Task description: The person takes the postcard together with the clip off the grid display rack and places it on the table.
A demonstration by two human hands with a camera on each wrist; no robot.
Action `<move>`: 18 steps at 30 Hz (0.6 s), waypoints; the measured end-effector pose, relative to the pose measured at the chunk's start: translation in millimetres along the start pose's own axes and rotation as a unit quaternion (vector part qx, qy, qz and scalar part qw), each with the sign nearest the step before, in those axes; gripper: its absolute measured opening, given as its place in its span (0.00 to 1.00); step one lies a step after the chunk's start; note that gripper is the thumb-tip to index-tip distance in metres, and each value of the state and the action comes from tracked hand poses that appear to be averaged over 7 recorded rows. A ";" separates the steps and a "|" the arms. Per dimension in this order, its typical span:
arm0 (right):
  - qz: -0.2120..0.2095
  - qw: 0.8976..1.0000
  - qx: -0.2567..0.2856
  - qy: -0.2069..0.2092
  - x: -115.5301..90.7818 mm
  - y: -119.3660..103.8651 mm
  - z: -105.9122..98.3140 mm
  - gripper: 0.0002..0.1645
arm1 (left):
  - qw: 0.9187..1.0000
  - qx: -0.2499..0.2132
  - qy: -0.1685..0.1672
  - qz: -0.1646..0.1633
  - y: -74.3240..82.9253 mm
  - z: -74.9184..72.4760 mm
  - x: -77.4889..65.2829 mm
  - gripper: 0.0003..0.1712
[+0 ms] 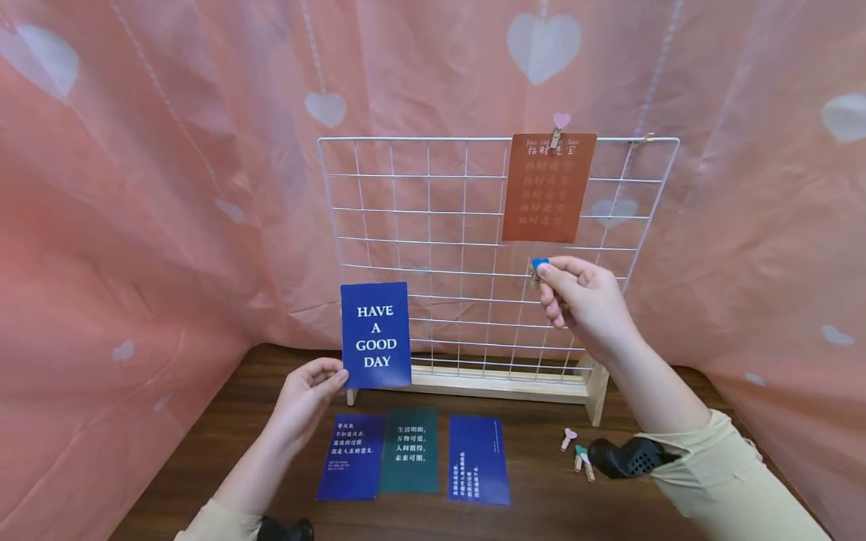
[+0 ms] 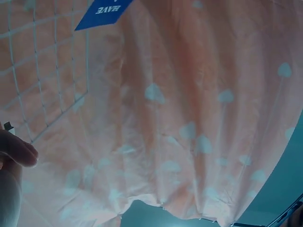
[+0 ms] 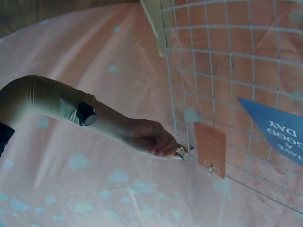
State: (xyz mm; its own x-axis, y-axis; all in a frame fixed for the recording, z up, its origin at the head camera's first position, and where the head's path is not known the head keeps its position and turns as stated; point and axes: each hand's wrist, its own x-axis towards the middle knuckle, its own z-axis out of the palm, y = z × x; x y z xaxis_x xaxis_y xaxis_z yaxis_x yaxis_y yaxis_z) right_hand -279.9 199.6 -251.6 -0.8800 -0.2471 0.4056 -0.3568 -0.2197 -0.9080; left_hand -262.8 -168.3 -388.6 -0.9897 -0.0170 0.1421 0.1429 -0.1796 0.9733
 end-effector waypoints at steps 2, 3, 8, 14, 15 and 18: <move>0.016 1.000 -0.019 -0.004 -12.5 11.4 -7.7 0.16 | 1.000 0.014 0.008 -0.011 -8.1 -11.0 -10.5 0.03; 0.024 0.999 -0.032 -0.004 -18.3 17.2 -11.1 0.15 | 1.000 0.020 0.016 -0.017 -12.5 -15.8 -15.6 0.02; 0.052 0.993 -0.103 0.019 -45.6 45.2 -28.5 0.17 | 0.997 0.030 0.053 -0.054 -37.5 -29.8 -40.0 0.03; 0.100 0.986 -0.124 0.039 -73.1 75.5 -48.5 0.21 | 0.990 0.053 0.068 -0.110 -61.9 -33.8 -70.3 0.08; 0.109 0.985 -0.126 0.040 -77.1 80.6 -51.5 0.22 | 0.989 0.061 0.064 -0.120 -64.6 -34.3 -75.8 0.08; 0.139 0.981 -0.125 0.051 -87.9 93.7 -58.9 0.23 | 0.986 0.078 0.023 -0.146 -70.9 -37.0 -90.6 0.10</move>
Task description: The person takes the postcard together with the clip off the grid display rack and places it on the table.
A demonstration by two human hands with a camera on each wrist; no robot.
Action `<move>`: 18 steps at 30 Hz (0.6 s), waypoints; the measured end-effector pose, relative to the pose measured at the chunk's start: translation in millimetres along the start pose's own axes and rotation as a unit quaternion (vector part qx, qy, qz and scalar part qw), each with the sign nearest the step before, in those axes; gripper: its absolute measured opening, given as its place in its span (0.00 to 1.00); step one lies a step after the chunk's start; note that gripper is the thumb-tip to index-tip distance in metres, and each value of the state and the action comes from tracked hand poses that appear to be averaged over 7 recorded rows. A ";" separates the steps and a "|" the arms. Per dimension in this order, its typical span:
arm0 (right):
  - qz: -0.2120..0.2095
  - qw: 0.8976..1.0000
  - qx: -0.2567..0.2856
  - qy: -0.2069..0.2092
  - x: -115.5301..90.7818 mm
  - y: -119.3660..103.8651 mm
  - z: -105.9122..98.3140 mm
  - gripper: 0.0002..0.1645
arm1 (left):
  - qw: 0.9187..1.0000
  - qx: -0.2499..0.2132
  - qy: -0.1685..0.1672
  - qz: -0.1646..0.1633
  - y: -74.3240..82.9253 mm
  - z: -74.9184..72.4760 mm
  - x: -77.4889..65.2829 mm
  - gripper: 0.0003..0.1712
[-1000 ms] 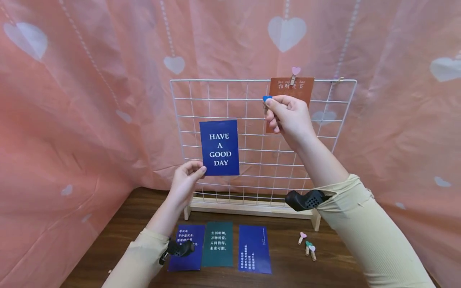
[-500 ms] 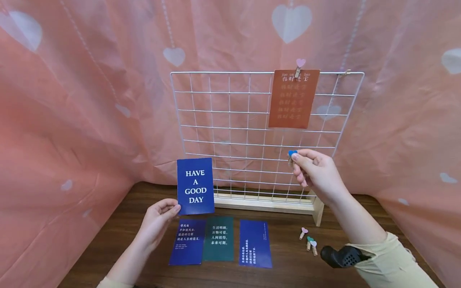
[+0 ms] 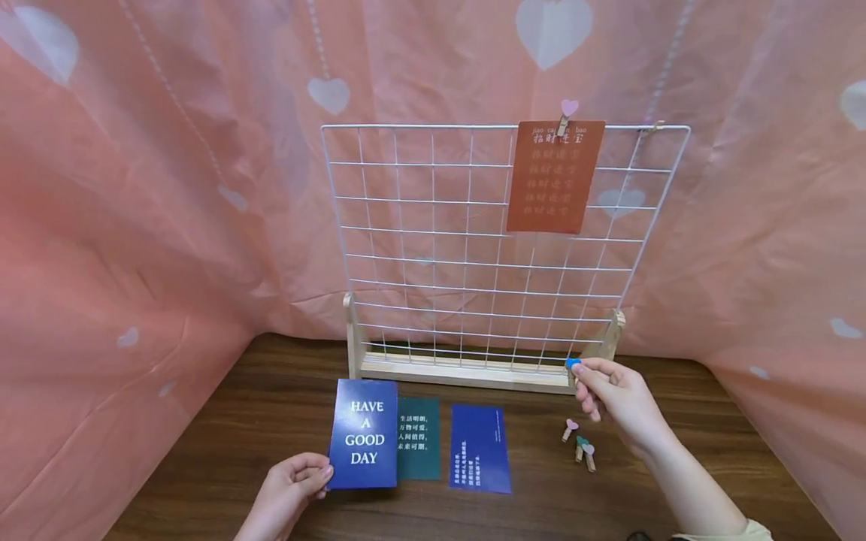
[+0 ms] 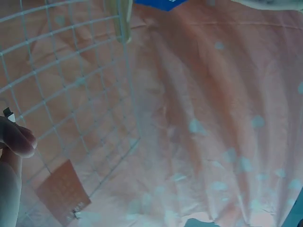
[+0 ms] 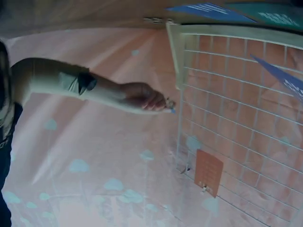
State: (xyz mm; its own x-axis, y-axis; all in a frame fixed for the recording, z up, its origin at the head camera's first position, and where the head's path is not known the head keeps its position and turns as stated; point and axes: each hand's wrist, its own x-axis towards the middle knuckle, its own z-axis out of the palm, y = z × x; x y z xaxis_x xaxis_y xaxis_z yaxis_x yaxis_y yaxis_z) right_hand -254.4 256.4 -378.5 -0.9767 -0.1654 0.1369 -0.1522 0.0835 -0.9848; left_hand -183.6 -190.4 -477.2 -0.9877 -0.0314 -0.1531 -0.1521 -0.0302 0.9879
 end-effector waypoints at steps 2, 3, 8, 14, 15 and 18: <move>0.010 1.000 0.015 0.004 -2.9 8.6 -2.6 0.22 | 0.999 0.011 -0.035 -0.011 -5.4 -2.6 -6.0 0.11; 0.013 1.000 0.025 0.004 -4.4 12.1 -3.7 0.22 | 0.998 0.016 -0.050 -0.017 -8.1 -3.8 -8.5 0.11; 0.018 0.998 0.053 -0.005 -12.5 25.7 -7.6 0.17 | 0.991 0.024 -0.125 -0.043 -23.8 -11.0 -18.1 0.12; 0.039 0.998 0.046 -0.021 -18.0 36.4 -8.1 0.16 | 0.985 0.053 -0.156 -0.049 -39.6 -16.3 -25.4 0.20; 0.041 0.998 0.044 -0.023 -18.3 37.5 -8.1 0.18 | 0.985 0.058 -0.156 -0.050 -42.2 -17.1 -26.0 0.21; 0.044 0.998 0.039 -0.024 -18.5 39.6 -7.2 0.20 | 0.982 0.069 -0.167 -0.059 -50.9 -20.7 -27.0 0.19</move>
State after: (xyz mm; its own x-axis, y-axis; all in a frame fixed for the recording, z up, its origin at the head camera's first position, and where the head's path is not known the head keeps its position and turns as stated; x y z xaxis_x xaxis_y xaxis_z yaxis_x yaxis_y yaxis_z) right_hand -243.4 269.8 -419.3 -0.9770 -0.2078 0.0469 -0.0531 0.0241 -0.9983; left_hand -148.5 -208.6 -523.9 -0.9158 0.2942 -0.2733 -0.2477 0.1217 0.9612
